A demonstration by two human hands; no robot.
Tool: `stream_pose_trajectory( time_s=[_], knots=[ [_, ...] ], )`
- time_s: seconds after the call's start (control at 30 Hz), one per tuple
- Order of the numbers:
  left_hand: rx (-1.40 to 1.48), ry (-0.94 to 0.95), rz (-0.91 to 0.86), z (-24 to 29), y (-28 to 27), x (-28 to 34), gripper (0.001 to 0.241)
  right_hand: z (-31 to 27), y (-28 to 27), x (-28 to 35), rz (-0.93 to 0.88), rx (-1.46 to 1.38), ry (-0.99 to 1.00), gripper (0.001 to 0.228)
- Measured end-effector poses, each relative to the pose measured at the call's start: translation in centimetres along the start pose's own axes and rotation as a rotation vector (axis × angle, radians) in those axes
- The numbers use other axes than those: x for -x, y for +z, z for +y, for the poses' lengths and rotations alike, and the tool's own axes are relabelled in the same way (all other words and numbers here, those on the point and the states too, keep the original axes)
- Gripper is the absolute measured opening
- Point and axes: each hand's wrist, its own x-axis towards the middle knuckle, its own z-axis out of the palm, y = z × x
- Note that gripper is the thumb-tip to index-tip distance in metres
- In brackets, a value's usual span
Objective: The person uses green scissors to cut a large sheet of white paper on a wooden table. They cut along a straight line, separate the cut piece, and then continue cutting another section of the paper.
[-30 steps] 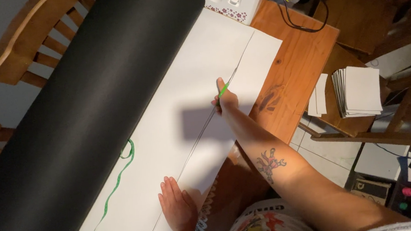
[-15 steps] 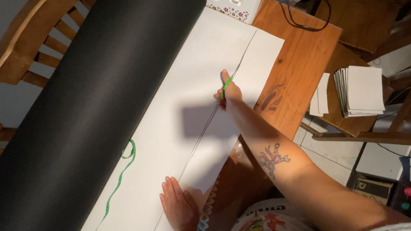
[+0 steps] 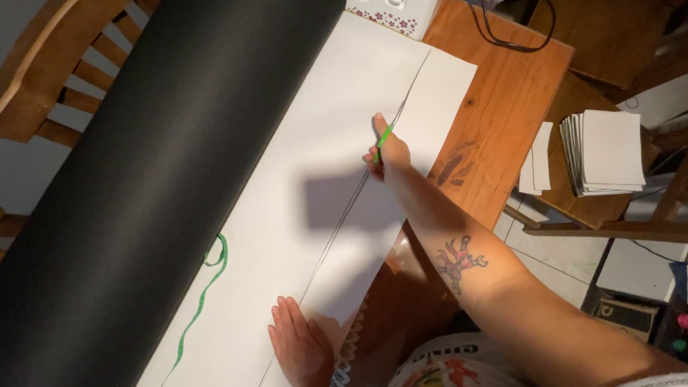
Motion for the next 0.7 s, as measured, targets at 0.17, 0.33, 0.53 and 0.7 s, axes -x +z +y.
stream_pose_trajectory(
  time_s=[0.17,0.33,0.53,0.7],
  knots=[
    [-0.011,-0.006,-0.031,0.0,-0.1,0.1,0.059,0.1,0.0,-0.9,-0.009,0.044,-0.013,0.062],
    [0.004,-0.002,-0.007,0.2,-0.4,0.0,0.059,0.8,-0.1,-3.1,0.080,0.181,-0.081,0.060],
    [-0.004,-0.005,-0.040,0.0,-0.3,0.0,0.059,-0.5,-0.4,-0.2,0.002,0.093,-0.079,0.054],
    [-0.005,0.002,-0.013,-0.1,0.1,0.2,0.059,-0.7,-0.5,-1.2,-0.018,0.101,-0.041,0.065]
  ],
)
